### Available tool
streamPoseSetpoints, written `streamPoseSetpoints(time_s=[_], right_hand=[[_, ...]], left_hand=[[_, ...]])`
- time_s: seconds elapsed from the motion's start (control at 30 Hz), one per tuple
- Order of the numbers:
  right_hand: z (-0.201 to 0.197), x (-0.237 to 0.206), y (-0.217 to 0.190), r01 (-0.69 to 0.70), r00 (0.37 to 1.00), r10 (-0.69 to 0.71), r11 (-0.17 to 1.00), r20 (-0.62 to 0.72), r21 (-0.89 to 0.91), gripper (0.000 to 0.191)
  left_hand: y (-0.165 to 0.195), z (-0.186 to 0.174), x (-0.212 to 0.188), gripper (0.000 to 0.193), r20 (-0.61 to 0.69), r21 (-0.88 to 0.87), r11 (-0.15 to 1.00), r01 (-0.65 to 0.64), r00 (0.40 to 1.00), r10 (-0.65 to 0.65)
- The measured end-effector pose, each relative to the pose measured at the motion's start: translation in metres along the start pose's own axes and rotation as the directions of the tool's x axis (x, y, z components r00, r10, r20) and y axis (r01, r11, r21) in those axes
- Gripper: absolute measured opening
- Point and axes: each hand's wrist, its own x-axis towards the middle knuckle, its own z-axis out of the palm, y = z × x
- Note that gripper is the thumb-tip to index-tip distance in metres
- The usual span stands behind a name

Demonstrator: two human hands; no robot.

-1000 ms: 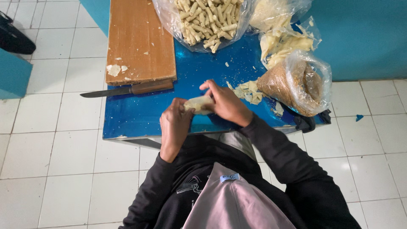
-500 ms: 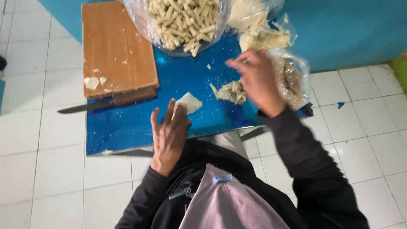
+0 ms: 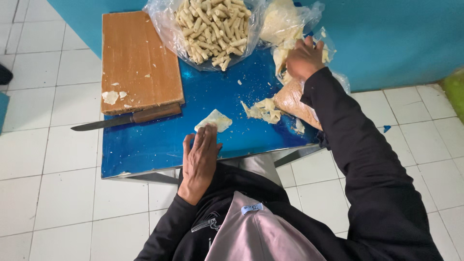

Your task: The person sits at a blue table and peels thin translucent sheets off a block of pale dough by hand, tearing each sheet free and placing it on the table. They work through the block piece by piece, occasionally reaching into a plastic bag of finished snack sticks beside the work area.

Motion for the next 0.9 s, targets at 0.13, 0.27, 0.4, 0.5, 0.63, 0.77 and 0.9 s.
streamPoseSetpoints(time_s=[0.13,0.27,0.4,0.5,0.63,0.77,0.9], right_hand=[[-0.001,-0.018,-0.018,0.090,0.975,-0.108,0.991,-0.195,-0.097,0.014],[-0.030,-0.037,-0.031,0.111,0.977,-0.118,0.993,-0.179,-0.049,0.007],[-0.067,-0.058,-0.058,0.169,0.953,-0.102,0.961,-0.285,0.218,0.031],[-0.072,-0.083,-0.119,0.471,0.812,-0.248,0.812,-0.528,0.344,0.045],[-0.062,-0.131,-0.191,0.562,0.819,-0.367,0.669,-0.441,0.487,0.053],[-0.072,-0.153,-0.195,0.514,0.781,-0.366,0.837,-0.506,0.189,0.046],[-0.086,-0.156,-0.188,0.447,0.789,-0.365,0.893,-0.494,0.056,0.048]], left_hand=[[0.005,-0.005,0.003,0.055,0.032,0.052,0.998,0.036,0.999,-0.038],[0.011,-0.007,0.004,0.056,0.037,0.089,0.994,0.064,0.997,-0.068],[0.013,-0.004,0.003,0.058,0.040,0.121,0.990,0.076,0.996,-0.081],[0.014,-0.002,0.000,0.059,0.037,0.179,0.982,0.061,0.997,-0.069],[0.016,0.003,-0.003,0.057,0.017,0.210,0.976,0.065,0.997,-0.070],[0.016,0.005,-0.004,0.059,0.049,0.190,0.978,0.082,0.994,-0.093],[0.014,0.002,-0.002,0.059,0.029,0.229,0.972,0.051,0.998,-0.059]])
